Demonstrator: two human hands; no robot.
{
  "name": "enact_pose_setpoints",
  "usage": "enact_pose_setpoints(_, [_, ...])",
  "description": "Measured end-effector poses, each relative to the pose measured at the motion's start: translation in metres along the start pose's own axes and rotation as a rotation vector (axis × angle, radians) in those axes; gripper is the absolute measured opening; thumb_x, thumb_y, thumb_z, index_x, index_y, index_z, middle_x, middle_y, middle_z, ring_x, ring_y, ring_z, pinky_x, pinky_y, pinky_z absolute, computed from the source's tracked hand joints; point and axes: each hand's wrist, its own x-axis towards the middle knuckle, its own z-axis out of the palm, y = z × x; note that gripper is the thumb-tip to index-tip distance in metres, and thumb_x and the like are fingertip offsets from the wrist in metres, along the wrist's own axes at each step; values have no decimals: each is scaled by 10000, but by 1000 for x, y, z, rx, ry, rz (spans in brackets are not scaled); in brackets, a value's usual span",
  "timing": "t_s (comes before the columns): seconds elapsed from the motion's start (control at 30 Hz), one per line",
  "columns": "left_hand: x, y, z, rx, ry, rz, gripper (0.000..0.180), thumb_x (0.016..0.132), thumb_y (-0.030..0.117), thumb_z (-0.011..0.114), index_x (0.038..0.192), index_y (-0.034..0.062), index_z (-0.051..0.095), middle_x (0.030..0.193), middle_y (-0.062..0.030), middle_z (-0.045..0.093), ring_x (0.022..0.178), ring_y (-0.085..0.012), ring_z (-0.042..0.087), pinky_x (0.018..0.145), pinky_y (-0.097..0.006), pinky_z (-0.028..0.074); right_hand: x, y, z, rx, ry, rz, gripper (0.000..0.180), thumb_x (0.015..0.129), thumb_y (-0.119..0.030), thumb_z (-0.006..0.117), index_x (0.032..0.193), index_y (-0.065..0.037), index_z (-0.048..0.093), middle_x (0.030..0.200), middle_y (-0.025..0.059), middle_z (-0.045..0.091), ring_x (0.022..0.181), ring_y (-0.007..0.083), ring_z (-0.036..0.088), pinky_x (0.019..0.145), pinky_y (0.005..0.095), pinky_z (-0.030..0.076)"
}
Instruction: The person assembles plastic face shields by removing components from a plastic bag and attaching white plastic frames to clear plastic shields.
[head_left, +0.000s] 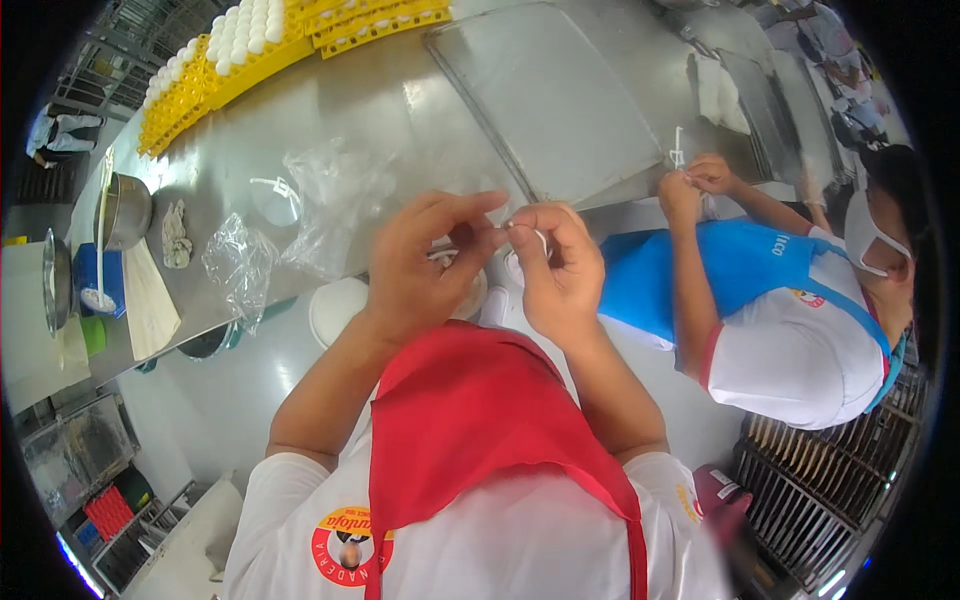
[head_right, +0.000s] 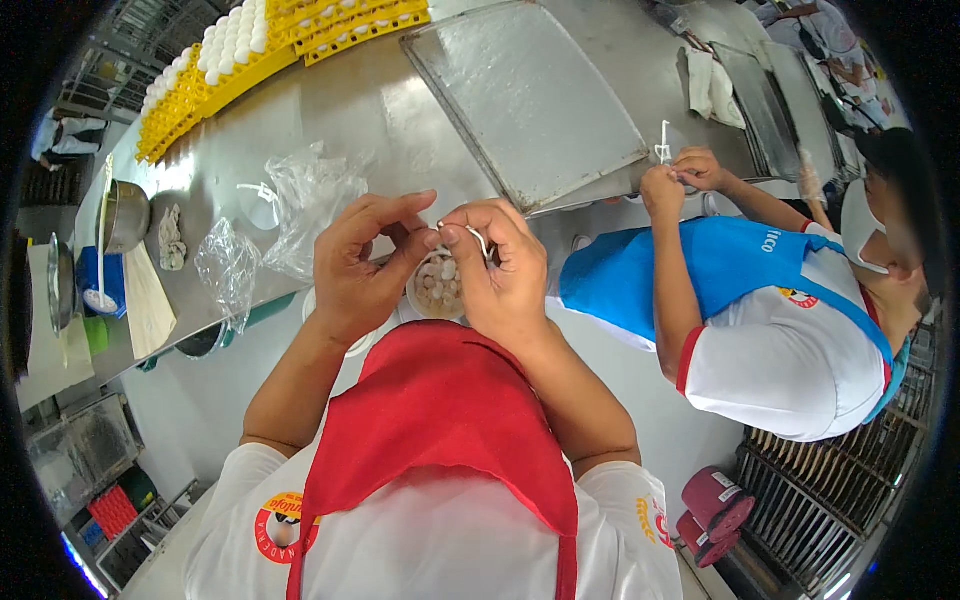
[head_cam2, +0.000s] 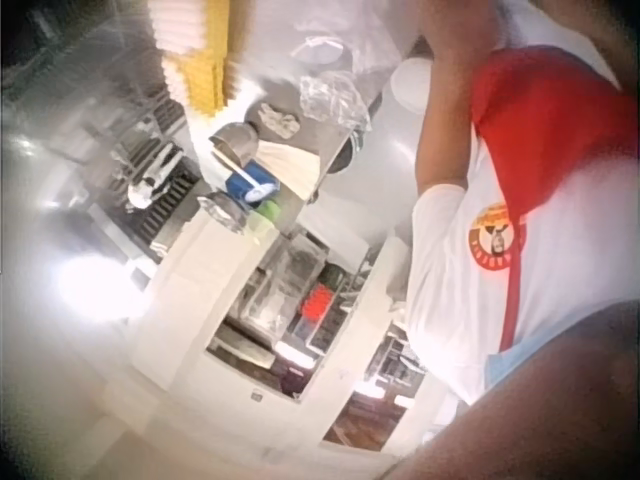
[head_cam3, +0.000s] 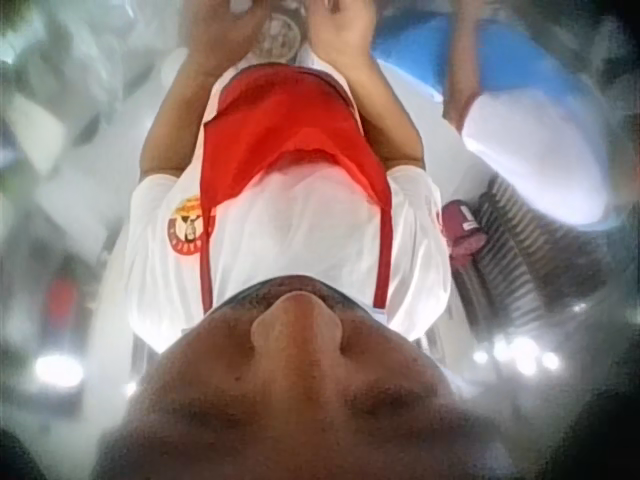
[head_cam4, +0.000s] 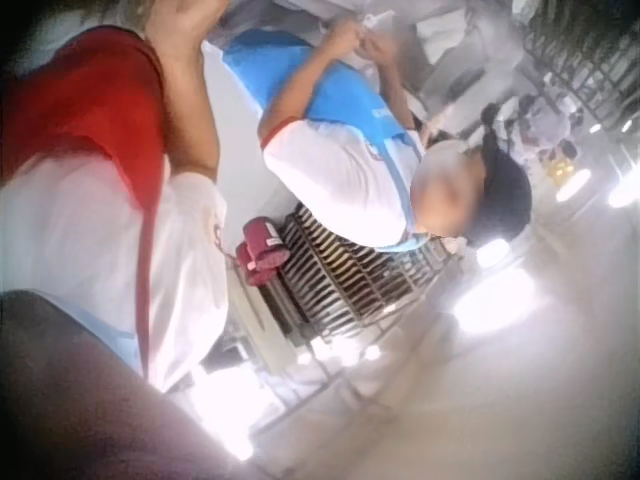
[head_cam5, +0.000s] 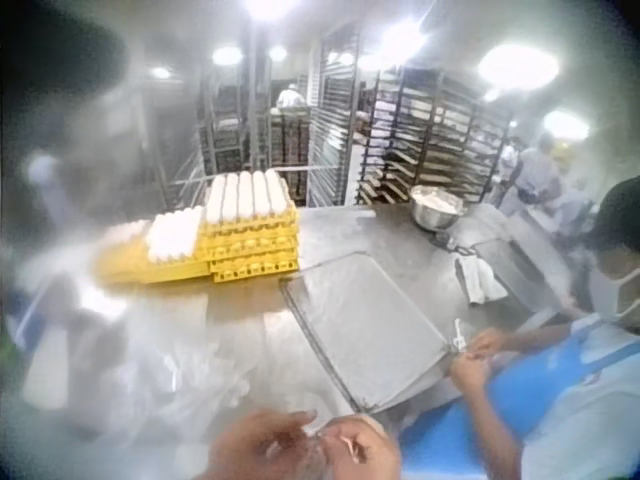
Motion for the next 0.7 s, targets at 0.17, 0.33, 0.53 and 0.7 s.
enact_pose_setpoints(0.17, [-3,-67,13,155,83,-35,387,921,139,827,1287,75,718,1132,-98,699,965,-197,677,871,-348,551,3,44,-22,-113,9,167,178,1036,-193,712,1040,-15,723,844,23,666,791,76,587,697,242,460])
enact_pose_setpoints(0.33, [-92,-190,31,817,122,-65,483,855,296,867,1283,150,697,1320,-117,630,1223,-329,579,1075,-485,441,-39,169,-39,16,82,675,223,1039,-247,707,1098,-33,723,848,2,670,699,79,583,625,251,476])
enact_pose_setpoints(0.53, [-136,-186,15,637,60,-114,450,845,215,864,1249,125,689,1312,-123,630,1217,-361,572,1063,-469,440,-157,254,-98,-31,52,895,159,1021,-190,707,1106,-56,726,931,11,719,695,83,581,620,257,489])
enact_pose_setpoints(0.7, [-217,-238,-3,614,-216,-371,403,868,187,839,1222,67,686,1204,-151,663,1174,-356,603,1018,-469,491,-232,283,-119,-175,170,1113,141,1023,-168,667,1062,-47,729,937,16,718,671,80,551,614,246,467])
